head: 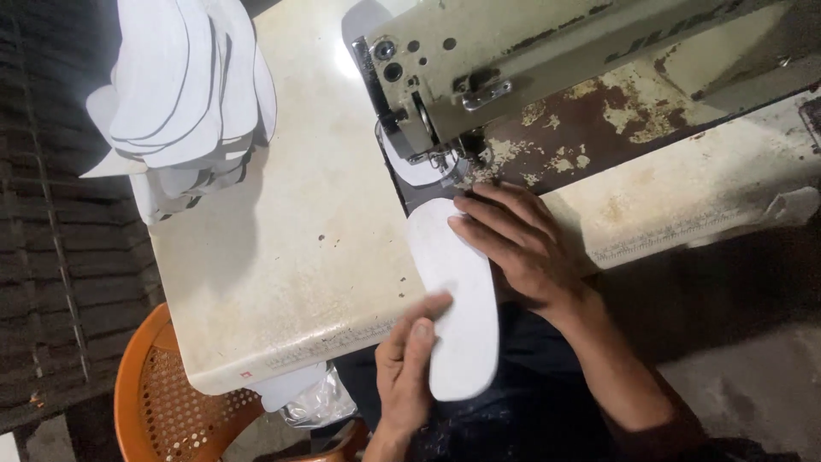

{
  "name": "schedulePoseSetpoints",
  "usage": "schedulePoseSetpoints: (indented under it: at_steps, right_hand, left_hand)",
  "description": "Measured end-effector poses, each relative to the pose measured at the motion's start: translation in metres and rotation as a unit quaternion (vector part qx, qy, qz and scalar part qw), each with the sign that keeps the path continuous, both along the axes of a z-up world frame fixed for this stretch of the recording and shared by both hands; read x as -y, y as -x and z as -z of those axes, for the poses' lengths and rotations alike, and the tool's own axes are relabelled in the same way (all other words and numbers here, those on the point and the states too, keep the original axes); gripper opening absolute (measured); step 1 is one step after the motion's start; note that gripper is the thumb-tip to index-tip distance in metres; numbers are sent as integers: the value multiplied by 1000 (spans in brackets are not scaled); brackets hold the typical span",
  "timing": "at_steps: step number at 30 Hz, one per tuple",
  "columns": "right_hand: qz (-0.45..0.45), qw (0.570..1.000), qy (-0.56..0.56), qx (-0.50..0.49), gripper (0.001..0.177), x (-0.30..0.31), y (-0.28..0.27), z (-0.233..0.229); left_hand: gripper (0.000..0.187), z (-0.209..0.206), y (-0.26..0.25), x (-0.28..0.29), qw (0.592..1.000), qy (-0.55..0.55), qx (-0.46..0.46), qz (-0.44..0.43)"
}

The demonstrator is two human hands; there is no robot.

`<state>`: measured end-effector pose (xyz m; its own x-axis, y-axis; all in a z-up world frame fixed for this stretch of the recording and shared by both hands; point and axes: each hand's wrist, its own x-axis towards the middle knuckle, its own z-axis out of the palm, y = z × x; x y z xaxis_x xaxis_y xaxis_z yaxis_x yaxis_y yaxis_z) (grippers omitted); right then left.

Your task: Stitching the edges of white shoe insoles using an industrial sewing machine.

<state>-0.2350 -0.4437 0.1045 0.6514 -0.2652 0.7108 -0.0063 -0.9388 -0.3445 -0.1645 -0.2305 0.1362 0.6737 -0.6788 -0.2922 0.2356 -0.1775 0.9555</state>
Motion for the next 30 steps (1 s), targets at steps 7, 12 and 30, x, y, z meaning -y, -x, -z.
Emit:
schedulePoseSetpoints:
  at_steps: [7, 12, 30]
  right_hand:
    - [5, 996, -21, -85, 56, -1, 8, -6]
    - [58, 992, 24, -107, 32, 1, 7, -7]
    - [-2, 987, -96, -127, 43, -2, 9, -11]
  left_hand:
    - [46, 4, -56, 30, 818, -58, 563, 100]
    - [38, 13, -78, 66, 739, -53, 662, 114]
    - [42, 8, -86, 82, 735, -98, 658, 134]
